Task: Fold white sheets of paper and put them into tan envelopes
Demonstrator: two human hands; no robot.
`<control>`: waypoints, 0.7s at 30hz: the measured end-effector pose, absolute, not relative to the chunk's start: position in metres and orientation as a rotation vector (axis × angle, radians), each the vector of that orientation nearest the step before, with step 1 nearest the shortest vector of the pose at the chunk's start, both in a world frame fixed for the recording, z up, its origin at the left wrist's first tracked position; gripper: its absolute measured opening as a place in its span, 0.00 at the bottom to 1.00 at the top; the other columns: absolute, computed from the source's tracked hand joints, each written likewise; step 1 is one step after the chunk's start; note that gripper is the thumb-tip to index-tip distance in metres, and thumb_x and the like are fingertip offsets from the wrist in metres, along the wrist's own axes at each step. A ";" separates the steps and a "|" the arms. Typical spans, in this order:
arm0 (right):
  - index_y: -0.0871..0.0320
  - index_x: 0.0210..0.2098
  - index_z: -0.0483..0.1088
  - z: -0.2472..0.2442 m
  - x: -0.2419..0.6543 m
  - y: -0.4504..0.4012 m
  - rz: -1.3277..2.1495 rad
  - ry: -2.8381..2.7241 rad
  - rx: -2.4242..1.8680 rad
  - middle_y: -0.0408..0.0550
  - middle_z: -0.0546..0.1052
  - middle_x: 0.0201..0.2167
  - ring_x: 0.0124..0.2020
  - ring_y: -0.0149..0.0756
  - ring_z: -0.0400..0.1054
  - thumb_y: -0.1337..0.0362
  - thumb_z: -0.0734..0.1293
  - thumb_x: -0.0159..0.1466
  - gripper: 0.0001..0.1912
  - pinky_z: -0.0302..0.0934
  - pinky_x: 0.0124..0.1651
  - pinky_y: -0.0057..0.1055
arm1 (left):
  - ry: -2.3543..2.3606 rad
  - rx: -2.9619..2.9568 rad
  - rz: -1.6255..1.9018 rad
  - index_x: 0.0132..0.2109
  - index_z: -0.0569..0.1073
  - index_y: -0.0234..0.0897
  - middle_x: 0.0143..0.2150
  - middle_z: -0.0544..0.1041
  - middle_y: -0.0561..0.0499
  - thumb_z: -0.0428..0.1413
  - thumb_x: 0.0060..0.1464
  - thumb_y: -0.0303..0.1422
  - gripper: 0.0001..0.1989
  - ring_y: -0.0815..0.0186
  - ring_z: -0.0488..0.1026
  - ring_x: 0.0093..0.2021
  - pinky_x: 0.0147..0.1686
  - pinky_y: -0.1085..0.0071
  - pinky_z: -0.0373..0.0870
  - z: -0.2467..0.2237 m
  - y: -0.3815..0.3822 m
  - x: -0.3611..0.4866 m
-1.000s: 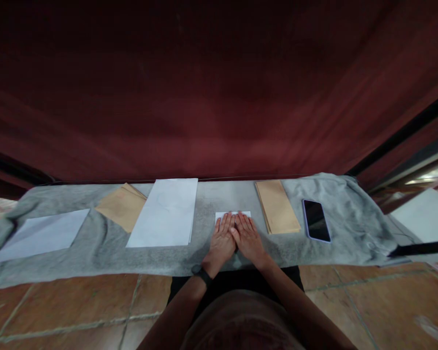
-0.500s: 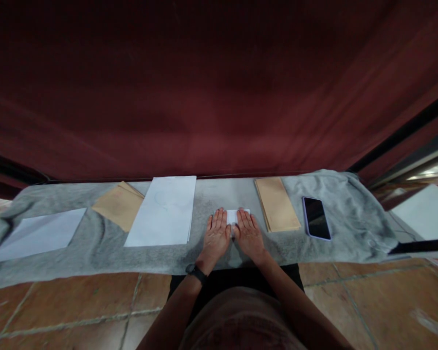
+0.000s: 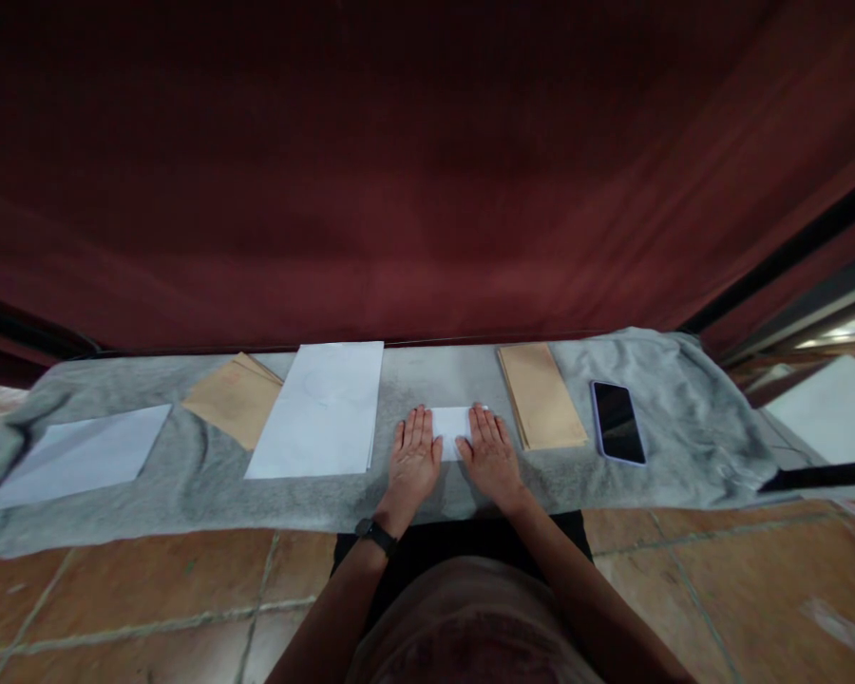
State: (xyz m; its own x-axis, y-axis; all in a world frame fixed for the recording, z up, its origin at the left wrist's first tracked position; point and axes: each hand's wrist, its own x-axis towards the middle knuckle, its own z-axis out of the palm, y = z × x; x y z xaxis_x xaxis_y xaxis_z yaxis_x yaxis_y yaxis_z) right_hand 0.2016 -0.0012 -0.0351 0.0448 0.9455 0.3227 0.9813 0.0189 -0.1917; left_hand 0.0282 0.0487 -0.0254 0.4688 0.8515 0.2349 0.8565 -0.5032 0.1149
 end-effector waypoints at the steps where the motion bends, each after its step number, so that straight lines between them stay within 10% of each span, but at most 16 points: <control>1: 0.69 0.72 0.50 -0.034 0.202 -0.001 -0.134 -1.943 -1.971 0.64 0.60 0.70 0.71 0.51 0.54 0.55 0.55 0.75 0.33 0.48 0.70 0.50 | -1.564 -2.672 -0.407 0.72 0.56 0.26 0.73 0.57 0.37 0.41 0.70 0.35 0.29 0.54 0.52 0.74 0.71 0.51 0.51 -0.025 0.049 0.027; 21: 0.67 0.73 0.50 -0.032 0.202 -0.004 -0.140 -2.028 -2.006 0.61 0.57 0.72 0.72 0.50 0.51 0.68 0.56 0.69 0.33 0.45 0.71 0.50 | -1.333 -2.900 -0.451 0.73 0.53 0.30 0.73 0.58 0.39 0.40 0.71 0.40 0.29 0.58 0.51 0.75 0.72 0.51 0.51 -0.017 0.041 0.065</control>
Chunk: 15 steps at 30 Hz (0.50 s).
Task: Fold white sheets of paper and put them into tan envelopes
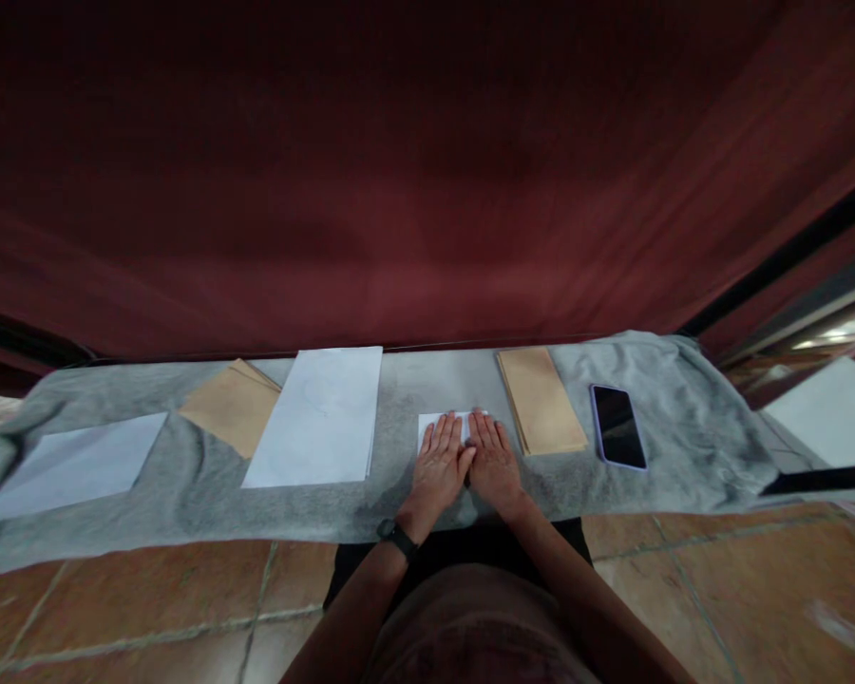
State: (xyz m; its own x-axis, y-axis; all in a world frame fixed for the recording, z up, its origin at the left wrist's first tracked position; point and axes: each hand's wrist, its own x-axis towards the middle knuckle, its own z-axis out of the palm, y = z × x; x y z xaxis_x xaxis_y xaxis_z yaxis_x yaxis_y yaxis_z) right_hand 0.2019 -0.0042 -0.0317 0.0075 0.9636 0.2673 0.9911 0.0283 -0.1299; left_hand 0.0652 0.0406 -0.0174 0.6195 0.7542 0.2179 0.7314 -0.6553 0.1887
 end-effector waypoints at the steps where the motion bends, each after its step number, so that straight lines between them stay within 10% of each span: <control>1: 0.67 0.73 0.51 -0.032 0.202 -0.004 -0.142 -2.025 -2.013 0.61 0.57 0.72 0.72 0.50 0.51 0.68 0.56 0.70 0.33 0.45 0.71 0.50 | 1.274 2.756 0.425 0.73 0.53 0.30 0.73 0.58 0.39 0.40 0.71 0.41 0.30 0.57 0.50 0.75 0.72 0.51 0.50 -0.018 0.042 0.065; 15: 0.69 0.69 0.58 -0.038 0.198 -0.001 -0.243 -1.889 -1.959 0.62 0.65 0.68 0.69 0.49 0.57 0.57 0.55 0.74 0.30 0.48 0.70 0.47 | 1.452 2.767 0.371 0.71 0.58 0.28 0.73 0.58 0.39 0.41 0.69 0.33 0.28 0.56 0.53 0.74 0.71 0.52 0.52 -0.024 0.053 0.046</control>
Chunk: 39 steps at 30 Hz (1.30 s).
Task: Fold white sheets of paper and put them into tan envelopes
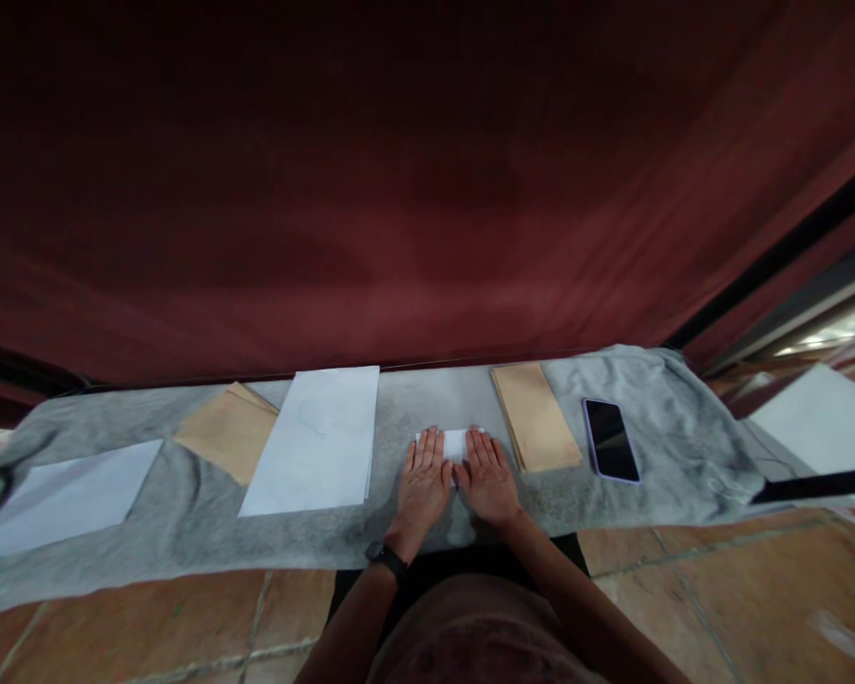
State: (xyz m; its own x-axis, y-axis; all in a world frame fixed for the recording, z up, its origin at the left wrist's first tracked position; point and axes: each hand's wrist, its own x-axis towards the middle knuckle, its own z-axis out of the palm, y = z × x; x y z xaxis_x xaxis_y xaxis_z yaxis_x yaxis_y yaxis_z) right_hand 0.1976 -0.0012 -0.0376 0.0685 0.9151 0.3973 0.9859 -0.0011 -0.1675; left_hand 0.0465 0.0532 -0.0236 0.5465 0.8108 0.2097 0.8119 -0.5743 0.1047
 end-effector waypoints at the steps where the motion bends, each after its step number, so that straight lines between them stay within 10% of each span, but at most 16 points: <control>1: 0.69 0.69 0.58 -0.039 0.198 -0.001 -0.254 -1.886 -1.950 0.62 0.66 0.67 0.69 0.49 0.57 0.57 0.56 0.74 0.30 0.49 0.70 0.47 | -1.463 -2.746 -0.368 0.71 0.58 0.28 0.73 0.59 0.39 0.41 0.69 0.33 0.28 0.56 0.54 0.74 0.71 0.52 0.53 -0.023 0.053 0.046; 39: 0.68 0.71 0.54 -0.037 0.195 0.009 -0.242 -1.926 -1.873 0.62 0.63 0.69 0.70 0.48 0.56 0.60 0.54 0.75 0.29 0.50 0.70 0.48 | -1.542 -2.621 -0.352 0.71 0.57 0.25 0.72 0.59 0.34 0.46 0.67 0.41 0.32 0.51 0.54 0.73 0.70 0.49 0.53 -0.026 0.049 0.035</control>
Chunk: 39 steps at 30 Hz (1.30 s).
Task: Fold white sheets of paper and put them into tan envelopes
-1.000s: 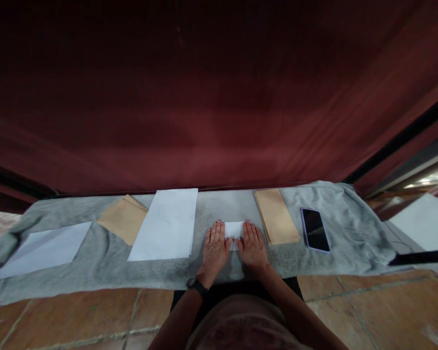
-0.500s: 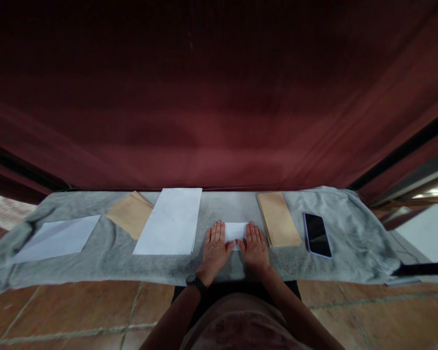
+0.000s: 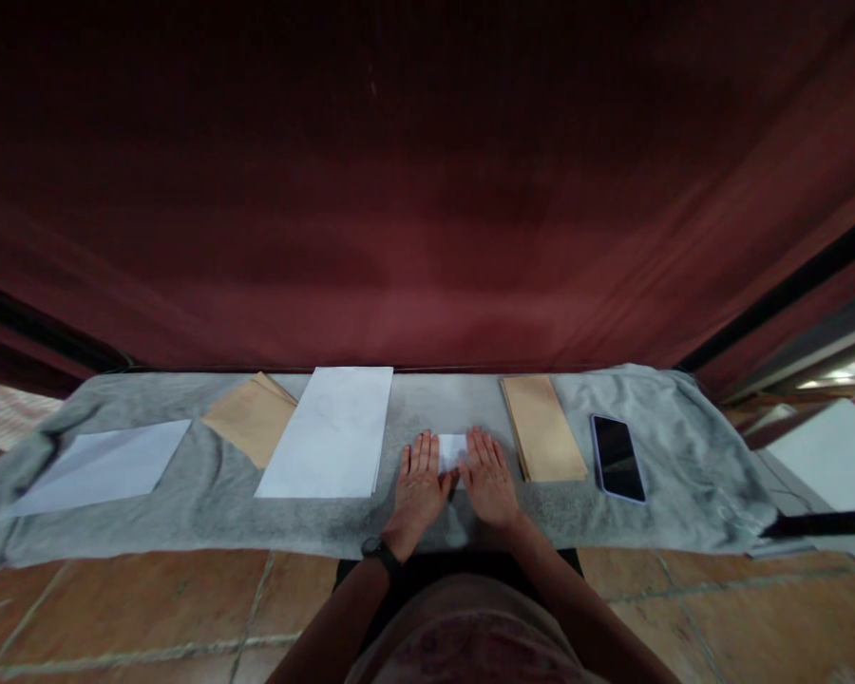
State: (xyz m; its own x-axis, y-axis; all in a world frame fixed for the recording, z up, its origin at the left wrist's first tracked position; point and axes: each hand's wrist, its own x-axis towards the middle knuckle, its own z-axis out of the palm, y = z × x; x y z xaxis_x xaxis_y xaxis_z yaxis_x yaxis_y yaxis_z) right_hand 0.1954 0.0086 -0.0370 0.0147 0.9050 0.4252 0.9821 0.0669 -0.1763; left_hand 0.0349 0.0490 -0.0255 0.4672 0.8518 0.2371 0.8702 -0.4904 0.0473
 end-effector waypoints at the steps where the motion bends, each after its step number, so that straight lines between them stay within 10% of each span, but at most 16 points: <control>1: 0.66 0.71 0.56 -0.034 0.192 0.011 -0.189 -1.969 -1.846 0.60 0.63 0.69 0.71 0.46 0.55 0.60 0.53 0.75 0.28 0.49 0.71 0.47 | -1.513 -2.629 -0.355 0.71 0.57 0.26 0.73 0.59 0.35 0.45 0.67 0.39 0.31 0.51 0.53 0.74 0.70 0.49 0.52 -0.026 0.049 0.035; 39: 0.68 0.72 0.50 -0.039 0.203 -0.012 -0.195 -1.960 -1.870 0.63 0.60 0.70 0.72 0.49 0.53 0.60 0.52 0.76 0.30 0.52 0.69 0.49 | -1.253 -2.928 -0.362 0.72 0.53 0.29 0.75 0.53 0.40 0.41 0.69 0.33 0.28 0.59 0.47 0.75 0.73 0.56 0.48 -0.015 0.045 0.035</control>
State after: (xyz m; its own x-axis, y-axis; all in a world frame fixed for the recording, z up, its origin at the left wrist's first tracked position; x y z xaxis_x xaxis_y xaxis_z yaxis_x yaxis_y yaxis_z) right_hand 0.2031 -0.0125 -0.0390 -0.0048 0.9198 0.3924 0.9790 0.0843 -0.1857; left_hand 0.0351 0.0451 -0.0146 0.6693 0.7206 0.1809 0.7062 -0.6927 0.1467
